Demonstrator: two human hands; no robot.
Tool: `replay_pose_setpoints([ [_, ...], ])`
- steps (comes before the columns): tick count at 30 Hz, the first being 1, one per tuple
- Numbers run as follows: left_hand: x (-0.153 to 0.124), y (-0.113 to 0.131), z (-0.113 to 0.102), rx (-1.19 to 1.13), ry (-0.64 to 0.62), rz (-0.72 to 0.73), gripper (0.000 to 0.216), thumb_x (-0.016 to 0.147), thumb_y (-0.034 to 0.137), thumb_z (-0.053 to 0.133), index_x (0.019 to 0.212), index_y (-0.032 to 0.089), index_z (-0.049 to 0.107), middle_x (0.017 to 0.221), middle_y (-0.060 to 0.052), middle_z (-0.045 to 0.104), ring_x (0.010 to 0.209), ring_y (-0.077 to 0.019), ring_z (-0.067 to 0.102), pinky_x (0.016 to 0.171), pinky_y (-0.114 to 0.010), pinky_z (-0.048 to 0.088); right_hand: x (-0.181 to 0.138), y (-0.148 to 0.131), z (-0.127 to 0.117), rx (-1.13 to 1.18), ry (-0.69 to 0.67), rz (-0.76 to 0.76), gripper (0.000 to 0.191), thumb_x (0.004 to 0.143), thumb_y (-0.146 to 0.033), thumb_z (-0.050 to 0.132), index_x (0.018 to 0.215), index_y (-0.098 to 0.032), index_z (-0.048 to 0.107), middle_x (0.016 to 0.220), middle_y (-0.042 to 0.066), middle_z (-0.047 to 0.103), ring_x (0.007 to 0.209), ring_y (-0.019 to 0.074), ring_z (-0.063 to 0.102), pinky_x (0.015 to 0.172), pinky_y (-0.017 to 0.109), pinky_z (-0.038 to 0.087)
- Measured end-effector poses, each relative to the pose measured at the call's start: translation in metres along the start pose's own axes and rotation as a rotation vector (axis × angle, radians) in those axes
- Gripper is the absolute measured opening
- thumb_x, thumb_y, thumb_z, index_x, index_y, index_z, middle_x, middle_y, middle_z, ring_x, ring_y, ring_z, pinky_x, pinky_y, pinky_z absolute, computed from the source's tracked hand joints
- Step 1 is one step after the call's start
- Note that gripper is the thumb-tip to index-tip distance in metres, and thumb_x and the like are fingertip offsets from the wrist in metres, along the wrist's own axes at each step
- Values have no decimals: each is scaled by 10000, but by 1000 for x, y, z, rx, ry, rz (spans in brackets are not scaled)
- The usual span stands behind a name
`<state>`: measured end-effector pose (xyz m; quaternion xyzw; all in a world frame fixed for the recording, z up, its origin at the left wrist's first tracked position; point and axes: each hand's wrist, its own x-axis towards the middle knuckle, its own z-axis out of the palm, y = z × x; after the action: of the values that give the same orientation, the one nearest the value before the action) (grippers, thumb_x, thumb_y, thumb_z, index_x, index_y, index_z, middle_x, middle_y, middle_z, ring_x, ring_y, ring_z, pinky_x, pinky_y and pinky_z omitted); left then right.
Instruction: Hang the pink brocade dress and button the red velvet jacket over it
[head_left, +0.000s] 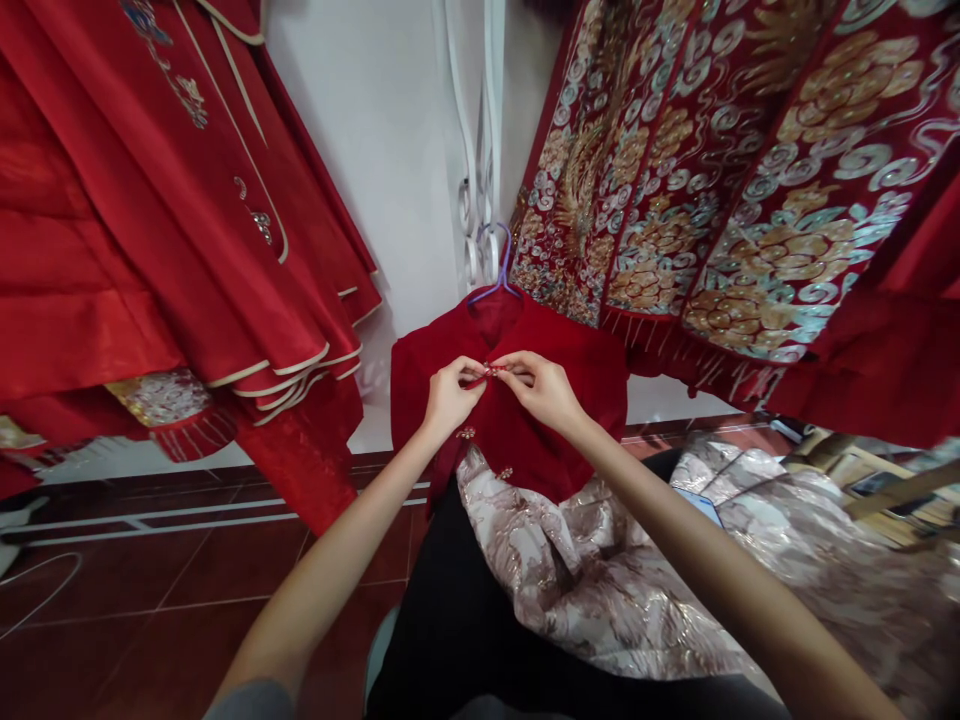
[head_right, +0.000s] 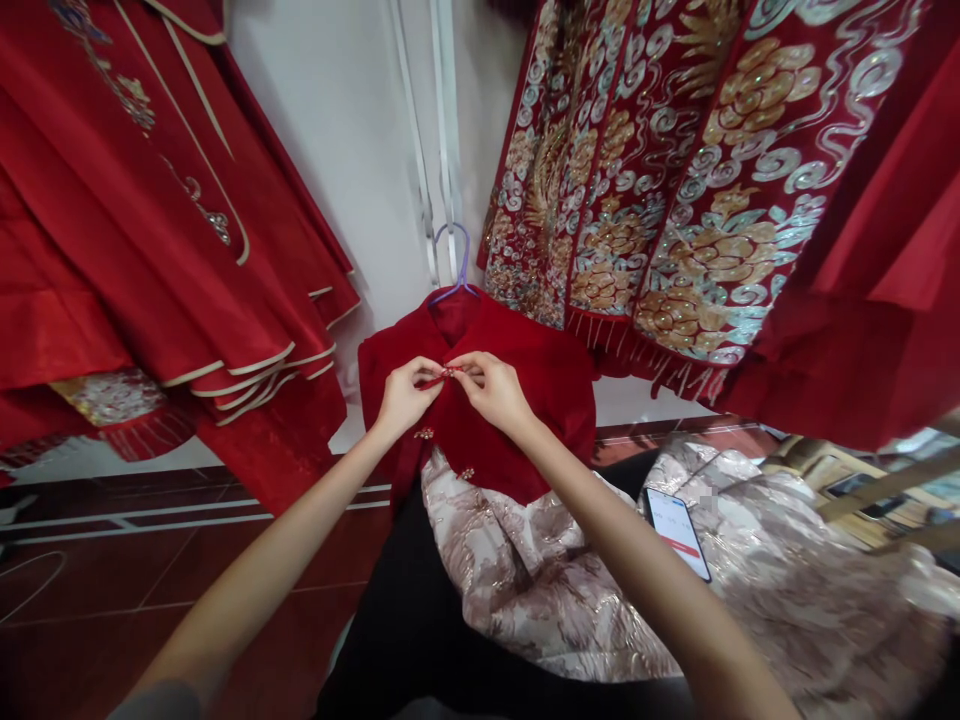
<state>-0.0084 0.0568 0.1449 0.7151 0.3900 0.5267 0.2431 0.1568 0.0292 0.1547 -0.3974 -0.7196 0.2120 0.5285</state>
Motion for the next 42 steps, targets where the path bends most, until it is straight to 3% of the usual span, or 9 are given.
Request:
replay_pose_setpoints([
  [6,5,18,-13,82,-198,93,93,756,241,588,831,187,574,834,-22,664,762,-140,640,626,-220,501,2,-5,-2,-23,42,-52,190,850,-261,536,980,-213,666,1009,56,665,880,166,656,834,322,559],
  [15,16,22,-9,161,-243,169,168,777,349,602,744,185,586,721,-18,651,647,-136,615,615,-237,487,12,7,-9,84,20,59,213,733,-344,686,903,-216,691,901,33,709,840,190,677,822,353,554],
  [25,16,18,-2,177,-286,168,54,704,156,587,734,197,606,758,-4,654,707,-145,619,648,-242,484,12,15,0,16,13,57,219,715,-297,639,891,-185,572,886,48,640,814,171,626,774,329,537],
  [30,-11,7,16,-275,-279,-131,258,762,215,542,1017,190,572,1106,-89,622,924,-178,633,707,-281,540,-11,28,27,60,226,-6,438,787,-314,577,1163,-208,379,1239,118,422,1039,183,536,926,359,480],
  [32,-23,0,21,-468,-290,-275,316,808,260,491,1112,207,558,1251,-105,559,1038,-206,607,731,-310,554,-27,31,36,127,236,6,536,820,-335,552,1271,-248,274,1359,117,309,1158,193,479,984,361,448],
  [35,-36,-11,23,-640,-281,-343,351,815,262,470,1146,212,576,1324,-99,521,1135,-235,558,844,-365,529,-49,37,42,119,194,3,671,796,-315,575,1345,-263,192,1438,122,214,1220,219,432,977,380,455],
  [38,-41,-21,23,-749,-262,-354,369,830,293,449,1148,174,593,1296,-124,547,1138,-261,551,922,-442,476,-66,48,36,27,172,35,650,762,-245,569,1334,-215,262,1341,145,359,1043,205,532,857,377,505],
  [40,-42,-26,23,-770,-234,-373,376,839,324,457,1149,163,599,1281,-130,562,1139,-265,549,967,-470,433,-74,54,25,3,197,144,501,771,-237,547,1239,-197,372,1116,103,528,875,179,574,776,354,515],
  [42,-42,-28,25,-786,-215,-416,376,844,350,467,1145,174,607,1293,-122,558,1180,-259,523,1015,-464,385,-77,55,12,57,216,290,328,776,-272,554,1077,-197,448,886,42,577,734,158,571,680,314,512],
])
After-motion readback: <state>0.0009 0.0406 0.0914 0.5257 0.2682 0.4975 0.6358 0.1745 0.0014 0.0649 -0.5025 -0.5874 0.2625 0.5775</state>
